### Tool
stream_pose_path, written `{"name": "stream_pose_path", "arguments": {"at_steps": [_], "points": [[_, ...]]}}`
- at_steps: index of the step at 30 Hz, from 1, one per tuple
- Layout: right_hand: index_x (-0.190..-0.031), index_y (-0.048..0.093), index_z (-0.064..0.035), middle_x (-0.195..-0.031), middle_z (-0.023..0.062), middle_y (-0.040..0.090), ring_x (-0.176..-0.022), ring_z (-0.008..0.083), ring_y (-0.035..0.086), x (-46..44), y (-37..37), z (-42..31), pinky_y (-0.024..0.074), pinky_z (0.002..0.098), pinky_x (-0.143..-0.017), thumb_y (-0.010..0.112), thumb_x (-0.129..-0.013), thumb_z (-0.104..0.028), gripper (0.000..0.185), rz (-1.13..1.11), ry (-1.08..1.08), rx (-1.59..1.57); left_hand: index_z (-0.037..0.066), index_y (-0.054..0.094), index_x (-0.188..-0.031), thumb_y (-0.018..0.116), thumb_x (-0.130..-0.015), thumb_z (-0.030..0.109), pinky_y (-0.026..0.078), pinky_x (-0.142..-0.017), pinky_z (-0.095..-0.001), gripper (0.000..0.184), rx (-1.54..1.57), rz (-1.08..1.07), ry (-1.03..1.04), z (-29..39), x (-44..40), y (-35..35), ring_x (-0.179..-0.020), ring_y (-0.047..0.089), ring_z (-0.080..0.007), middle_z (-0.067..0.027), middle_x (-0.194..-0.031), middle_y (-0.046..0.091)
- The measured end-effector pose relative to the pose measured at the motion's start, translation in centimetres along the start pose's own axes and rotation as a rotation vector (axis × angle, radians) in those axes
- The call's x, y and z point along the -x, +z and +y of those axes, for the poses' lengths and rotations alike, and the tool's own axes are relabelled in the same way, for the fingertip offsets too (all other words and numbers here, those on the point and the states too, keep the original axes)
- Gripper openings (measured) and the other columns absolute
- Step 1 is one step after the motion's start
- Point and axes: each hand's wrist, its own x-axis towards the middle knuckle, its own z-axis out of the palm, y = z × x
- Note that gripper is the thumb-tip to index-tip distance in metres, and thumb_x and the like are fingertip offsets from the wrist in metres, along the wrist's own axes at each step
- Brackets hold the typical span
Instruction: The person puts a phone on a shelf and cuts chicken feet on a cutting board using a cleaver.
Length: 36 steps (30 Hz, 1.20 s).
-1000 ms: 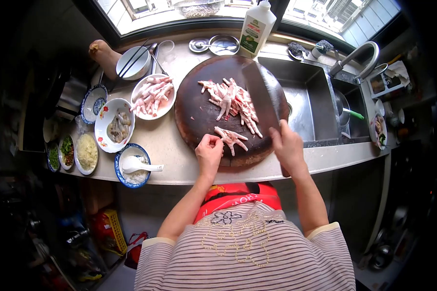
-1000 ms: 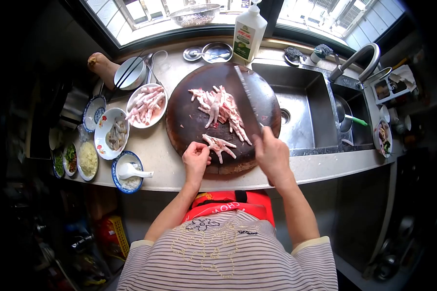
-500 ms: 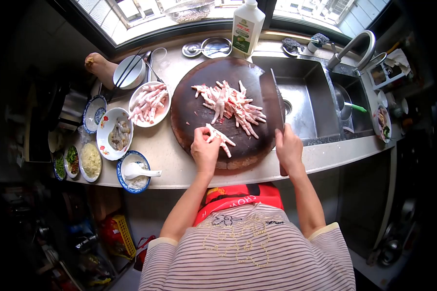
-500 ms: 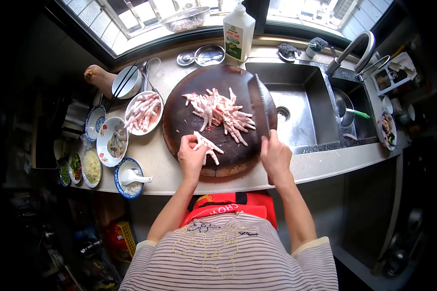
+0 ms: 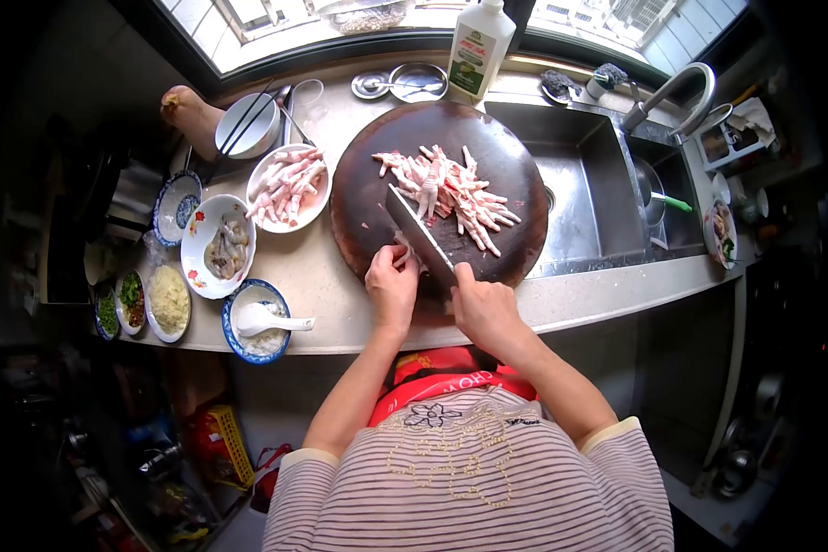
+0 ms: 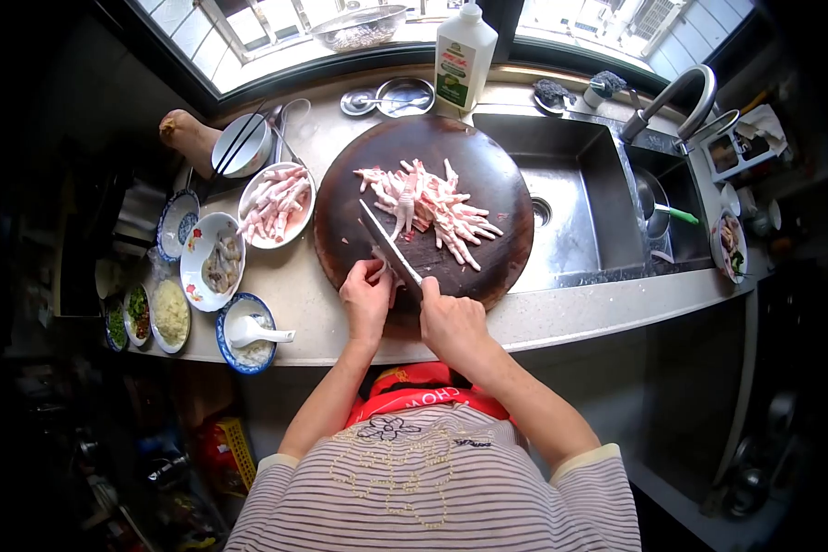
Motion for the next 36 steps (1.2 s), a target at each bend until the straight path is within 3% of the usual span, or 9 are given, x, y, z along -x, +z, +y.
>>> {"name": "stream_pose_path", "arguments": {"at_steps": [10,12,13,16,19,22,28,29,36], "points": [[-0.103,0.049,0.0008,-0.061,0.0108,0.057,-0.051,0.0261,0.059,-0.8,-4.5,-5.6,0.0429,0.0362,-0.043,0.057,-0.084,-0.005,0.022,0.596,-0.299,-0.115,0.0,0.063,-0.079,0.065,-0.08,0.004,0.048,-0.053,-0.022,0.005,0.245,0.015,-0.003,-3.2,0.6,0.2,-0.057,0.057,-0.0075,-0.0027,-0.07,0.063],[-0.094,0.044,-0.001,-0.065,0.0171,0.06,-0.058,0.0328,0.063,-0.4,-1.0,-4.5,0.0478,0.0427,-0.048,0.053,-0.084,-0.007,0.015,0.213,0.013,-0.006,-0.001,0.063,-0.079,0.065,-0.08,0.004,0.048,-0.055,-0.024,0.005,0.256,0.011,-0.011,-2.8,0.6,0.1,-0.058,0.058,-0.0094,-0.0045,-0.07,0.064],[-0.093,0.043,-0.001,-0.066,0.0197,0.061,-0.06,0.0356,0.063,-0.8,0.4,-3.2,0.0486,0.0458,-0.052,0.051,-0.083,-0.008,0.014,0.067,0.068,0.034,-0.001,0.061,-0.077,0.063,-0.077,0.003,0.048,-0.06,-0.0345,0.005,0.139,0.029,0.067,-1.5,0.5,-0.7,-0.062,0.06,-0.0241,-0.0136,-0.074,0.061],[-0.093,0.042,0.0008,-0.069,0.0248,0.063,-0.065,0.0418,0.063,-1.9,-0.4,-2.4,0.0487,0.0526,-0.06,0.048,-0.083,-0.009,0.016,-0.143,0.101,0.073,-0.002,0.059,-0.077,0.063,-0.078,0.006,0.048,-0.062,-0.0373,0.008,0.147,-0.06,0.049,-1.1,0.4,-1.1,-0.064,0.06,-0.0282,-0.0148,-0.074,0.061],[-0.093,0.04,0.0004,-0.067,0.0239,0.061,-0.065,0.0439,0.061,-1.9,0.5,-2.2,0.0466,0.0544,-0.062,0.049,-0.085,-0.012,0.018,-0.087,0.105,0.047,-0.001,0.058,-0.078,0.062,-0.079,0.006,0.047,-0.063,-0.039,0.009,0.171,-0.093,0.01,-0.8,0.0,-0.9,-0.066,0.06,-0.0313,-0.0166,-0.074,0.061],[-0.093,0.039,-0.0001,-0.066,0.0231,0.061,-0.063,0.0433,0.061,-1.0,0.8,-1.9,0.046,0.0547,-0.06,0.049,-0.084,-0.011,0.017,-0.073,0.094,0.03,-0.002,0.063,-0.082,0.06,-0.078,0.003,0.049,-0.059,-0.0328,0.006,0.002,-0.078,0.157,-0.2,-0.4,-0.9,-0.061,0.065,-0.0193,-0.0126,-0.068,0.065],[-0.094,0.042,-0.0012,-0.064,0.019,0.063,-0.058,0.0357,0.064,1.7,-0.3,-1.0,0.0502,0.0477,-0.055,0.05,-0.077,-0.005,0.019,-0.151,-0.014,0.133,0.0,0.064,-0.086,0.06,-0.076,0.004,0.049,-0.06,-0.0341,0.011,0.097,-0.218,0.126,-0.3,-0.8,-0.9,-0.06,0.065,-0.0234,-0.0143,-0.068,0.065],[-0.096,0.044,-0.0004,-0.065,0.0189,0.063,-0.061,0.0358,0.065,-0.5,0.1,-1.8,0.0504,0.0471,-0.055,0.049,-0.078,-0.006,0.019,-0.104,0.016,0.124,0.0,0.057,-0.079,0.059,-0.078,0.009,0.047,-0.059,-0.0415,0.009,0.159,-0.278,0.048,0.3,-0.7,-1.3,-0.063,0.062,-0.0357,-0.0164,-0.067,0.062],[-0.097,0.041,0.0014,-0.068,0.0237,0.063,-0.065,0.0399,0.064,-2.8,0.0,-0.8,0.0489,0.05,-0.057,0.048,-0.082,-0.011,0.02,-0.152,-0.002,0.081,0.0,0.06,-0.074,0.062,-0.076,0.009,0.048,-0.06,-0.0392,0.009,0.018,-0.075,0.129,-0.1,-0.2,-0.8,-0.059,0.063,-0.0312,-0.0154,-0.063,0.062]]}}
